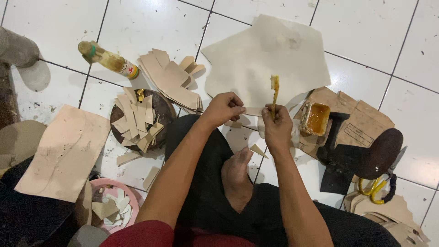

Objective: The person sits on the floor and applies glue to small, cut leather pieces using a yellow brush. They repeatedly dip the brush into a container of glue, apply it to the edges of the leather pieces, and place them onto a larger sheet of material.

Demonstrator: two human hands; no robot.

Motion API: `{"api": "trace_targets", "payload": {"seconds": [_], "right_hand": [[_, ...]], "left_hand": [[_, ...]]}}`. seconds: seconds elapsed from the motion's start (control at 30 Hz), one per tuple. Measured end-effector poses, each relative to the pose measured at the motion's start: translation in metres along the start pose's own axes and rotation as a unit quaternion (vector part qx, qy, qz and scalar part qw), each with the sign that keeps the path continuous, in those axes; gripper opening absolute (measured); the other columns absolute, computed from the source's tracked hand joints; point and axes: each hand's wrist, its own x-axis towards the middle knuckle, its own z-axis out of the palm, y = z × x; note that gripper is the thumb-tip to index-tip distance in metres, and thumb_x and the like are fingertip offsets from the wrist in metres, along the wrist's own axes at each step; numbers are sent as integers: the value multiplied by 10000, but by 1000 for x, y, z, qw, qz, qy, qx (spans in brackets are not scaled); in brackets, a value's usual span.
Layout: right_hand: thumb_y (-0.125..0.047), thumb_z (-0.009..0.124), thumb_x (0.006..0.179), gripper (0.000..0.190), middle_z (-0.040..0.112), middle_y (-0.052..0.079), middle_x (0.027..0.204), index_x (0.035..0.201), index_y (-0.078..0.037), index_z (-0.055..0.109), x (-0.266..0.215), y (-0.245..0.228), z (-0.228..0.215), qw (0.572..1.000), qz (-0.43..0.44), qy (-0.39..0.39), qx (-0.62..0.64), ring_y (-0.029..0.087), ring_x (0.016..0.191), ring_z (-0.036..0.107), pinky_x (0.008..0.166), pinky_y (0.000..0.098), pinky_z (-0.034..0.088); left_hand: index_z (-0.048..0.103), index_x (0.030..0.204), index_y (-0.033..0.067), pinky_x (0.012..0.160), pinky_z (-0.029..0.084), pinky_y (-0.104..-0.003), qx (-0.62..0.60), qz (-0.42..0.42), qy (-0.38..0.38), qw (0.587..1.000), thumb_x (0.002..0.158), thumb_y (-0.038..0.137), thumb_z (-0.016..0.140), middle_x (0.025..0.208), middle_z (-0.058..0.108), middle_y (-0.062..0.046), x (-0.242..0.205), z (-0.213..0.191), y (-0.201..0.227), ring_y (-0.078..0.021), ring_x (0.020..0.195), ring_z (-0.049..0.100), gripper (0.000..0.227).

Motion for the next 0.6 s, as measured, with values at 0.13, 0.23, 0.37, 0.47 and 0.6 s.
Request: {"api": "trace_targets", "payload": {"seconds": [0.13, 0.23, 0.37, 0.47, 0.6], "right_hand": [[-139, 626, 882, 186, 594, 52, 809, 1041, -46, 608, 13, 3, 12, 1000, 9, -7, -27, 128, 745, 530, 696, 283, 419], [-162, 659, 858, 225, 628, 114, 828, 1051, -56, 613, 20, 4, 21, 997, 7, -22, -75, 180, 744, 569, 699, 360, 442], [-211, 653, 855, 255, 658, 122, 877, 1053, -55, 611, 29, -3, 33, 992, 18, -52, -111, 220, 803, 589, 734, 380, 444], [-230, 647, 859, 269, 664, 149, 908, 1062, -57, 615, 34, 3, 38, 987, 27, -66, -141, 280, 859, 620, 763, 423, 455], [-234, 657, 851, 266, 666, 130, 913, 1065, -82, 618, 40, 10, 39, 980, 56, -72, -177, 288, 866, 626, 769, 425, 461]], "left_hand": [[630, 905, -6, 539, 552, -308, 73, 16, 53, 996, 781, 56, 624, 686, 615, -127, 12, -10, -11, -187, 597, 641, 139], [657, 876, 35, 620, 530, -373, 189, 45, 112, 975, 773, 74, 643, 752, 647, -146, 26, -17, -24, -263, 721, 662, 112], [655, 898, 37, 686, 530, -413, 257, 17, 135, 957, 777, 84, 651, 813, 664, -154, 35, -27, -30, -316, 817, 660, 130], [663, 900, 29, 699, 539, -430, 282, -6, 141, 949, 769, 71, 651, 833, 669, -169, 41, -29, -34, -335, 839, 659, 137], [676, 872, 41, 697, 546, -429, 330, -16, 136, 934, 745, 70, 680, 828, 670, -174, 48, -27, -39, -342, 843, 663, 131]]}}
